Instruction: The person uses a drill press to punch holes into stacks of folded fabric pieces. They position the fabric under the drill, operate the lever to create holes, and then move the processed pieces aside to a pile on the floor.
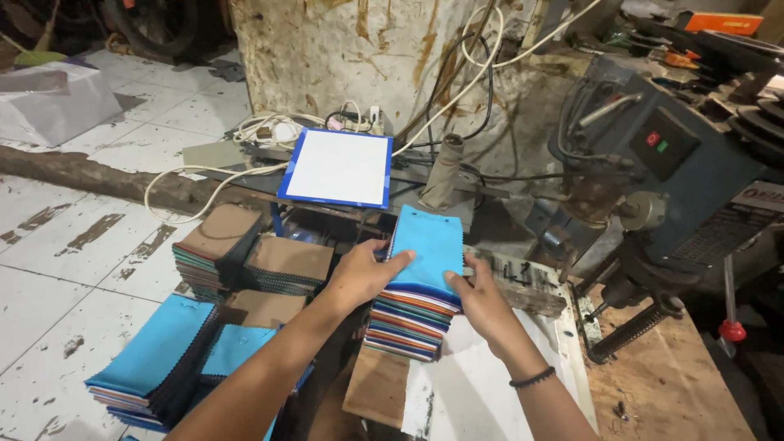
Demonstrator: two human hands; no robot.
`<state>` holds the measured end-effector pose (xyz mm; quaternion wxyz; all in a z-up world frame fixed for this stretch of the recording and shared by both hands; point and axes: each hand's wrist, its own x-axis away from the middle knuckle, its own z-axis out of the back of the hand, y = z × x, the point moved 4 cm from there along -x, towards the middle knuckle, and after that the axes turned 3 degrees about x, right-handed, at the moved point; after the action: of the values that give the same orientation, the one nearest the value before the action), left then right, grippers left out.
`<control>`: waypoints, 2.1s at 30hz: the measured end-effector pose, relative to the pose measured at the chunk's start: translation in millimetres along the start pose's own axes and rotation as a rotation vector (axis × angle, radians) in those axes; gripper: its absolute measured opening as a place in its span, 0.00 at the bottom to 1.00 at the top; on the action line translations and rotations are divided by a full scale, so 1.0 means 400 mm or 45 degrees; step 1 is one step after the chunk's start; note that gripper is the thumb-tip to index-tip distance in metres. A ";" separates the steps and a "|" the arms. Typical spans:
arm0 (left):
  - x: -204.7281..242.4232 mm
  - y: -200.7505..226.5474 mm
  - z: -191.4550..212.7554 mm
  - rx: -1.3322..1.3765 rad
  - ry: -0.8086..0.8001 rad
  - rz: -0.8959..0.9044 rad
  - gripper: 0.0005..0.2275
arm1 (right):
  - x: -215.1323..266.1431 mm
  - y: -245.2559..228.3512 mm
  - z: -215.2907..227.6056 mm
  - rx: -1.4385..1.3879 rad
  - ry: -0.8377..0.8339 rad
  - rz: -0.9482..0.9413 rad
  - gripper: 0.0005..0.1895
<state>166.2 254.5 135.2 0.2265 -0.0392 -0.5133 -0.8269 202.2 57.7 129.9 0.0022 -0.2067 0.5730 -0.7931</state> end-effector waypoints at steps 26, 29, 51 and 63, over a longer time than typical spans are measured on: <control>-0.011 0.053 -0.027 0.893 -0.313 0.064 0.33 | -0.055 -0.037 -0.047 -0.712 0.091 0.004 0.55; -0.147 -0.002 -0.071 0.683 -0.323 -0.022 0.45 | -0.114 -0.026 -0.045 -0.890 -0.076 -0.079 0.53; -0.021 -0.316 -0.099 0.996 -0.279 -0.435 0.20 | -0.221 -0.029 0.048 -0.083 0.328 0.633 0.28; 0.367 -1.071 -0.049 0.966 0.611 0.234 0.11 | -0.018 0.092 -0.649 0.794 -0.409 1.351 0.11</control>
<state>-139.4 347.0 -186.4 0.4099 0.1936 -0.7072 -0.5426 114.6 282.5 27.0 0.5409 -0.0006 0.3320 -0.7728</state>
